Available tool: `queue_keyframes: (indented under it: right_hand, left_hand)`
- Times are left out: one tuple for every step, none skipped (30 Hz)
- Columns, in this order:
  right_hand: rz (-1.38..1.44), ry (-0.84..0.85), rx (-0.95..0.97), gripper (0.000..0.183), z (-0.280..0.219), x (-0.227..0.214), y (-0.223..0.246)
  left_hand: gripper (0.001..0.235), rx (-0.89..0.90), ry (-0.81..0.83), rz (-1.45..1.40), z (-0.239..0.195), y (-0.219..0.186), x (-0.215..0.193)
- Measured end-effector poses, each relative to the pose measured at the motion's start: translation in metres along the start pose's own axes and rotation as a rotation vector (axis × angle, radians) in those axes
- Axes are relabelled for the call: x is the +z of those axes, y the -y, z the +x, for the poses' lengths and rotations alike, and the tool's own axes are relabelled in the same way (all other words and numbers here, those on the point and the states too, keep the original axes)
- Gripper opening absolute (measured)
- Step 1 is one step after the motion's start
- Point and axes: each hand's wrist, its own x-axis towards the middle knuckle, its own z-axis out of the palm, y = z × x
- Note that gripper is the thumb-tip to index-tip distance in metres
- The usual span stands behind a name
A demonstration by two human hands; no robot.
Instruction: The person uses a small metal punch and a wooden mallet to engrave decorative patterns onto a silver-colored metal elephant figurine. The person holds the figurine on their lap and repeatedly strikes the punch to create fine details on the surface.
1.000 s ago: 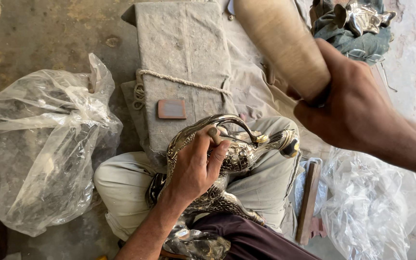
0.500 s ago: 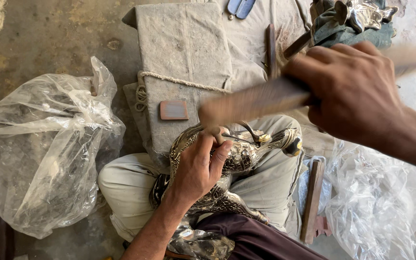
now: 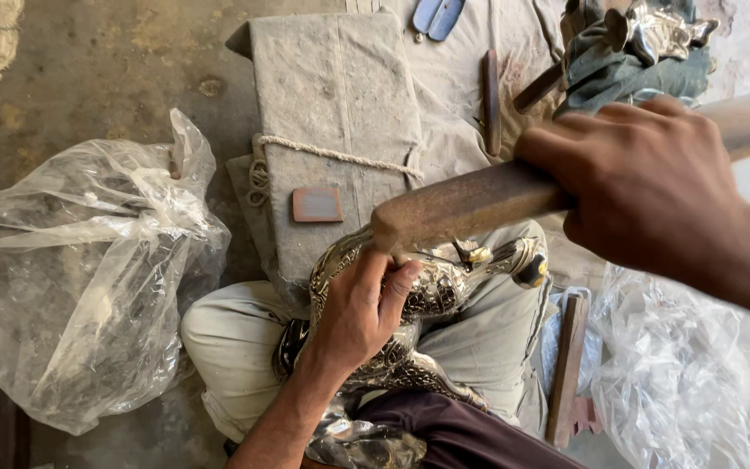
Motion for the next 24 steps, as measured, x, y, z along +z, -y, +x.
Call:
queue_keyframes:
  right_hand:
    - [0.144,-0.069,0.015,0.023,-0.001,0.0,0.001]
    - [0.287,-0.138,0.03,0.03,-0.001,0.001,0.002]
    - [0.428,-0.204,0.04,0.036,-0.002,0.001,0.001]
    - [0.257,-0.171,0.015,0.033,-0.003,0.001,0.001]
    - [0.087,-0.141,-0.005,0.03,-0.004,0.0,0.002]
    - [-0.083,-0.111,-0.025,0.028,-0.006,-0.002,0.002]
    - [0.028,-0.186,-0.046,0.03,-0.008,-0.005,0.0]
    - [0.139,-0.262,-0.066,0.033,-0.01,-0.01,0.0]
    - [0.248,-0.34,-0.09,0.035,-0.01,-0.016,-0.001]
    - [0.442,-0.332,-0.1,0.03,-0.009,-0.022,-0.001]
    - [0.642,-0.325,-0.102,0.025,-0.008,-0.027,0.002]
    - [0.842,-0.317,-0.104,0.022,-0.007,-0.033,0.004]
    - [0.703,-0.285,-0.05,0.024,-0.003,-0.037,0.008]
    - [0.564,-0.252,0.005,0.025,0.001,-0.039,0.012]
    - [0.424,-0.217,0.056,0.027,0.003,-0.042,0.016]
    - [0.202,-0.191,0.036,0.029,0.0,-0.043,0.017]
    - [-0.02,-0.167,0.013,0.03,-0.007,-0.044,0.015]
    - [-0.241,-0.143,-0.009,0.032,-0.014,-0.042,0.013]
    - [-0.144,-0.168,0.019,0.034,-0.022,-0.038,0.012]
    - [-0.047,-0.193,0.045,0.036,-0.035,-0.033,0.008]
    - [0.051,-0.219,0.079,0.039,-0.049,-0.025,0.003]
    - [0.155,-0.32,0.139,0.041,-0.061,-0.014,-0.002]
    - [0.258,-0.417,0.186,0.044,-0.068,0.0,-0.008]
    - [0.357,-0.428,0.279,0.044,-0.074,0.018,-0.008]
  left_hand:
    - [0.02,-0.006,-0.016,-0.028,0.0,0.0,-0.001]
    - [0.024,-0.012,-0.032,-0.055,0.0,0.0,-0.002]
    - [0.027,-0.021,-0.053,-0.085,-0.001,-0.001,-0.001]
    - [0.026,-0.025,-0.043,-0.082,-0.002,-0.001,0.0]
    - [0.024,-0.024,-0.031,-0.077,-0.001,0.0,0.0]
    - [0.022,-0.023,-0.019,-0.071,0.001,0.001,0.0]
    - [0.021,-0.005,-0.061,-0.066,0.001,0.002,0.0]
    - [0.02,0.014,-0.104,-0.06,0.0,0.002,0.001]
    - [0.02,0.031,-0.153,-0.053,0.0,0.003,0.002]
    - [0.02,0.023,-0.159,-0.043,-0.001,0.003,0.004]
    - [0.02,0.019,-0.156,-0.031,-0.001,0.004,0.003]
    - [0.02,0.014,-0.153,-0.019,0.0,0.006,0.002]
    - [0.021,0.044,-0.167,0.008,-0.001,0.006,0.003]
    - [0.021,0.073,-0.181,0.035,0.0,0.007,0.005]
    - [0.021,0.1,-0.196,0.062,-0.001,0.008,0.007]
    - [0.019,0.067,-0.188,0.032,-0.002,0.008,0.007]
    - [0.017,0.033,-0.182,0.006,-0.001,0.008,0.008]
    - [0.015,0.0,-0.176,-0.021,-0.002,0.007,0.008]
    - [0.014,-0.041,-0.242,-0.204,-0.004,0.005,0.003]
    - [0.015,-0.081,-0.308,-0.389,-0.008,0.003,-0.005]
    - [0.016,-0.116,-0.366,-0.575,-0.011,0.002,-0.015]
    - [0.015,-0.113,-0.416,-0.598,-0.014,0.003,-0.028]
    - [0.014,-0.115,-0.476,-0.622,-0.02,0.003,-0.04]
    - [0.016,-0.215,-0.512,-0.573,-0.027,0.004,-0.05]
